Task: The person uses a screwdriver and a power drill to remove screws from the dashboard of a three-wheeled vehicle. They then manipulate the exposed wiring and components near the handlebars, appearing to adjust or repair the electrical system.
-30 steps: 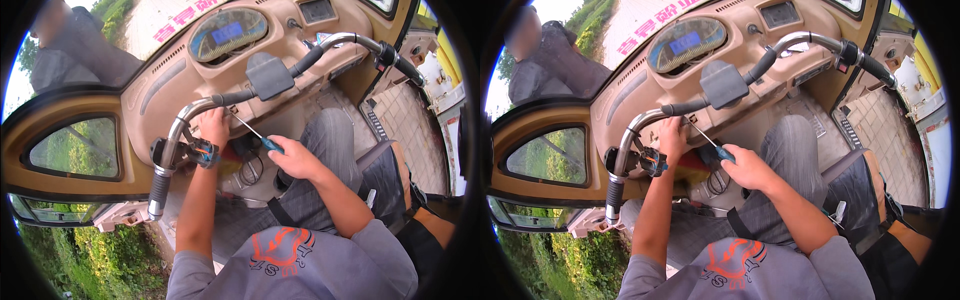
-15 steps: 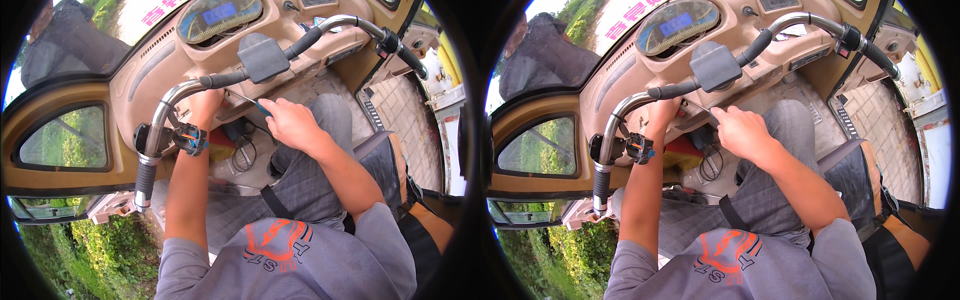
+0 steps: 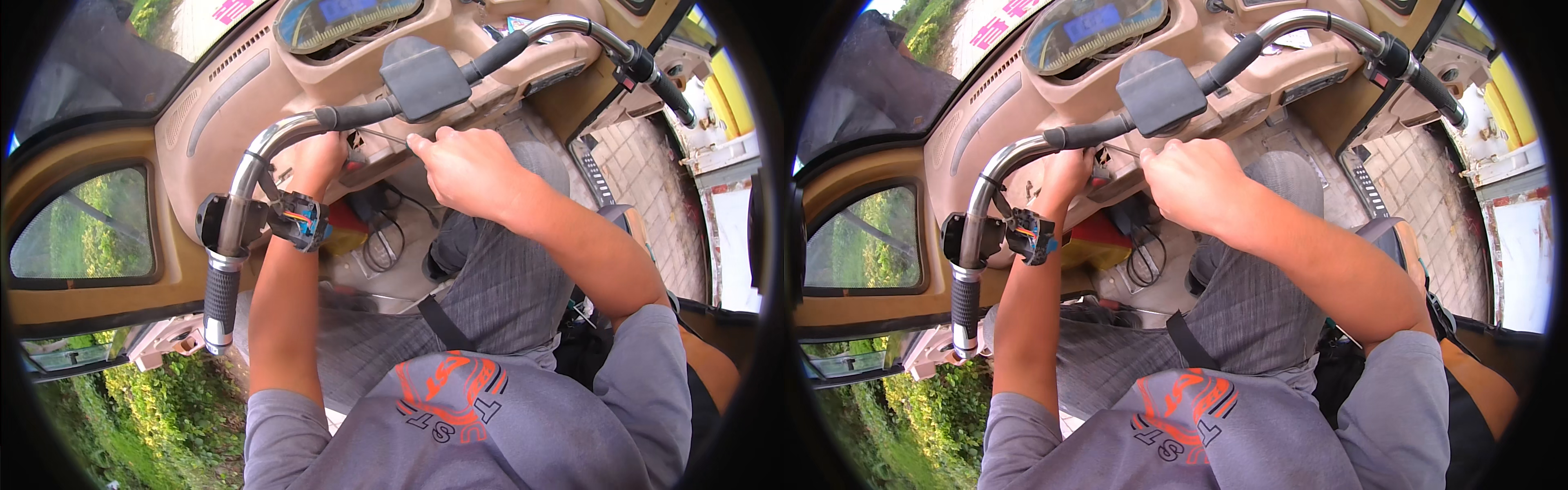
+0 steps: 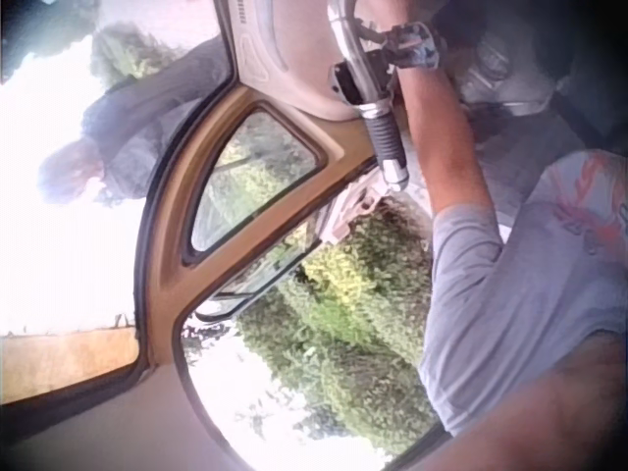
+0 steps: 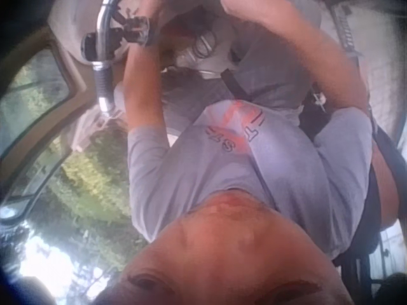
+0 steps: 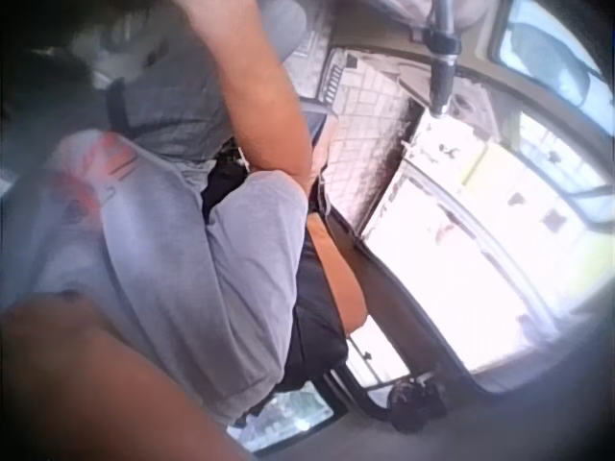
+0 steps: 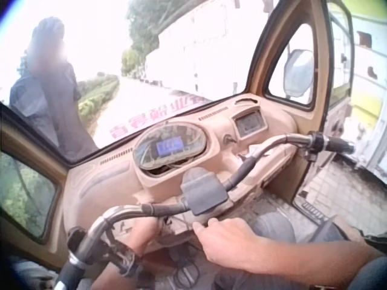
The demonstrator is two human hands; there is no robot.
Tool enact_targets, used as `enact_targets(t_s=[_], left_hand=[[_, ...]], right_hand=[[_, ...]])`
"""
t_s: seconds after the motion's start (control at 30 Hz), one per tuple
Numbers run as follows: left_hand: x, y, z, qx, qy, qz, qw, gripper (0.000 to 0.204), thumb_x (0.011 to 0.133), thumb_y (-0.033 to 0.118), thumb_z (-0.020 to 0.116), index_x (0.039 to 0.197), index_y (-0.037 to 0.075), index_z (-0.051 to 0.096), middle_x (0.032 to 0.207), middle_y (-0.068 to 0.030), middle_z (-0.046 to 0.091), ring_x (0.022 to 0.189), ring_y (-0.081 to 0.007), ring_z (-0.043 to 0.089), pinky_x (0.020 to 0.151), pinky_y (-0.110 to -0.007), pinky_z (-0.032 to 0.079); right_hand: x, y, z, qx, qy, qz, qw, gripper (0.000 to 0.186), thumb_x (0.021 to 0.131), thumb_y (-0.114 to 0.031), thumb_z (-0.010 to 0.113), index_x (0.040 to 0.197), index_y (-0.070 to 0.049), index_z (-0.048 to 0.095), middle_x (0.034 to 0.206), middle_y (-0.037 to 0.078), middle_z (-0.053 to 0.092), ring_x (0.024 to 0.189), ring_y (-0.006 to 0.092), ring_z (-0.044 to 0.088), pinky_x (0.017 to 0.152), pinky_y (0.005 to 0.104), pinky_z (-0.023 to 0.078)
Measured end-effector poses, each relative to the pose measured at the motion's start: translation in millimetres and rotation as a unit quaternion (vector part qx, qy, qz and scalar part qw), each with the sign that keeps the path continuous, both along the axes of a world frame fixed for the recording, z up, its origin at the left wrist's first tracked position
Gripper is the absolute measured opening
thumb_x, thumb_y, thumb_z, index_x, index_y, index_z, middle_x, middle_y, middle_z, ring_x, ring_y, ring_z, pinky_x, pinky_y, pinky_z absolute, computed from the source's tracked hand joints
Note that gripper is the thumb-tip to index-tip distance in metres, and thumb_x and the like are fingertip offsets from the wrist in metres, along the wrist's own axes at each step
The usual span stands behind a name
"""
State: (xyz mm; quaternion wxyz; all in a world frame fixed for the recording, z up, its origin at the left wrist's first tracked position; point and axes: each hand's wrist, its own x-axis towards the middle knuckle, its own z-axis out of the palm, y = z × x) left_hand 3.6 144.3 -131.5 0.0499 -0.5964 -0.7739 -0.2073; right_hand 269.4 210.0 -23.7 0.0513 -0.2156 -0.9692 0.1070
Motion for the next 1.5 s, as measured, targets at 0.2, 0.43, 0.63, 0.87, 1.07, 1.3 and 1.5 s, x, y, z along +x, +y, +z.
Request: enact_targets(t_s=[0.2,0.43,0.63,0.87,1.07,1.3,1.5], left_hand=[[-7,6,-13,0.028,0.051,-0.001,0.998,0.024,0.087,0.017,0.068,0.108,0.005,0.068,0.096,-0.0210,0.070,0.091,-0.0414,0.067,0.083,-0.050,0.051],[-11,5,-26,0.049,0.051,-0.004,0.997,0.018,0.081,0.005,0.062,0.096,-0.003,0.067,0.092,-0.0256,0.066,0.089,-0.0450,0.064,0.081,-0.052,0.050],[-8,5,-12,-0.004,0.011,0.009,1.000,0.026,0.088,0.018,0.066,0.108,0.003,0.065,0.097,-0.0235,0.068,0.092,-0.0438,0.065,0.082,-0.050,0.051],[-13,9,-10,0.003,-0.003,-0.007,1.000,0.027,0.090,0.022,0.066,0.108,0.001,0.065,0.099,-0.0243,0.068,0.094,-0.0432,0.066,0.082,-0.048,0.052],[-7,12,2,-0.037,-0.009,0.022,0.999,0.028,0.089,0.022,0.067,0.109,0.002,0.065,0.098,-0.0231,0.069,0.094,-0.0418,0.066,0.083,-0.047,0.051],[-2,11,8,-0.038,-0.016,0.019,0.999,0.034,0.088,0.021,0.068,0.119,0.006,0.066,0.107,-0.0208,0.069,0.101,-0.0394,0.066,0.090,-0.046,0.050],[-8,8,0,-0.009,-0.012,0.015,1.000,0.047,0.087,0.015,0.070,0.132,0.008,0.061,0.117,-0.0180,0.068,0.111,-0.0363,0.064,0.097,-0.043,0.047]], right_hand=[[-38,-4,51,-0.009,-0.102,0.049,0.993,0.024,0.083,-0.007,0.057,0.104,0.003,0.065,0.082,0.018,0.072,0.076,0.0347,0.072,0.067,0.0445,0.056],[-5,-19,-26,-0.010,0.013,-0.034,0.999,0.037,0.087,-0.014,0.061,0.121,-0.001,0.060,0.083,0.018,0.066,0.067,0.0385,0.068,0.062,0.0469,0.056],[12,-56,-129,-0.050,0.154,-0.120,0.980,0.049,0.091,-0.016,0.061,0.139,-0.010,0.051,0.094,0.014,0.059,0.066,0.0362,0.065,0.058,0.0457,0.057],[8,-56,-131,-0.061,0.165,-0.117,0.977,0.050,0.092,-0.020,0.060,0.139,-0.009,0.050,0.094,0.015,0.058,0.070,0.0351,0.068,0.061,0.0460,0.057],[6,-63,-108,-0.155,0.093,-0.151,0.972,0.050,0.096,-0.023,0.055,0.143,-0.010,0.044,0.102,0.021,0.061,0.077,0.0432,0.067,0.072,0.0529,0.056],[-10,-66,-120,-0.202,0.174,-0.187,0.945,0.048,0.096,-0.022,0.053,0.142,-0.010,0.045,0.108,0.025,0.063,0.085,0.0469,0.067,0.079,0.0557,0.054],[-1,-31,-64,-0.307,0.164,-0.148,0.926,0.040,0.091,-0.018,0.056,0.127,0.000,0.058,0.099,0.027,0.069,0.096,0.0446,0.066,0.086,0.0499,0.053]])
